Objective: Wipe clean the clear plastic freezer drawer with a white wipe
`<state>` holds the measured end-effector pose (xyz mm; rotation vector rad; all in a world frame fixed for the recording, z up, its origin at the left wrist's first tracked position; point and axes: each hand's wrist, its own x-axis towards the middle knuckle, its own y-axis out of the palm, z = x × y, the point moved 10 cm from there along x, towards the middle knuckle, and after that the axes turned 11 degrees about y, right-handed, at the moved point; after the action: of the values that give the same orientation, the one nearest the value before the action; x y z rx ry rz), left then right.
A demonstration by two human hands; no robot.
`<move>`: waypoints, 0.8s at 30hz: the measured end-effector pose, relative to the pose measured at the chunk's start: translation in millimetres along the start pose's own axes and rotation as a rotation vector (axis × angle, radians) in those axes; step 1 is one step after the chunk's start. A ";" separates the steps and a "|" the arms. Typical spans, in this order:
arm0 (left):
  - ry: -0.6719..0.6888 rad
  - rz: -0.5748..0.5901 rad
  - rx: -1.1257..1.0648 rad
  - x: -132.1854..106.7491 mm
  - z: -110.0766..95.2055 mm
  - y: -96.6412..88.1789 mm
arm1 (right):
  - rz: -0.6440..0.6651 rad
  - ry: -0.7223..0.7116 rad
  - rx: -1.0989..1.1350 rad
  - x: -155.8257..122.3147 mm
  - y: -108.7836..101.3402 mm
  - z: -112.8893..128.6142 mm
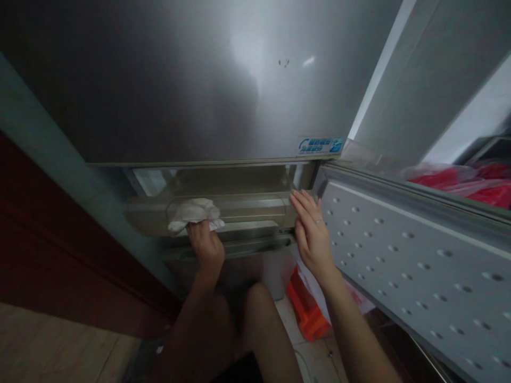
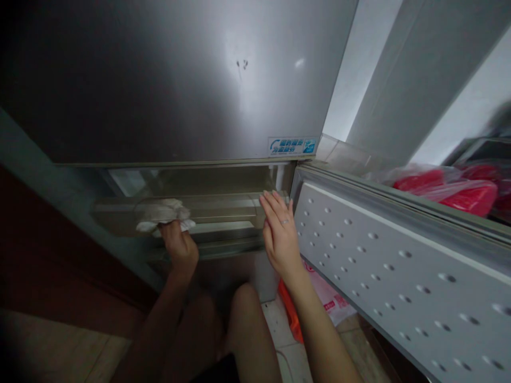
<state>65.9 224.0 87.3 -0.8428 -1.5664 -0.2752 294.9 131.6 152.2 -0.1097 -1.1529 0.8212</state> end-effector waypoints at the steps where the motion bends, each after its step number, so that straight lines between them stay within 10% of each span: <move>1: -0.033 -0.009 -0.016 1.0 -0.5 -1.6 | 0.002 0.000 -0.001 0.1 0.0 0.0; 16: -0.408 -0.185 -0.425 -18.9 5.4 -5.7 | -0.002 0.003 0.002 -1.0 1.1 -1.2; 24: -0.906 -0.262 -0.746 -102.1 20.6 4.6 | -0.010 0.000 0.007 0.4 2.3 -0.4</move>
<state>48.9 204.2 -13.6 -1.4600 -2.4855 -0.7729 294.1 133.6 151.2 -0.0978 -1.1495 0.8160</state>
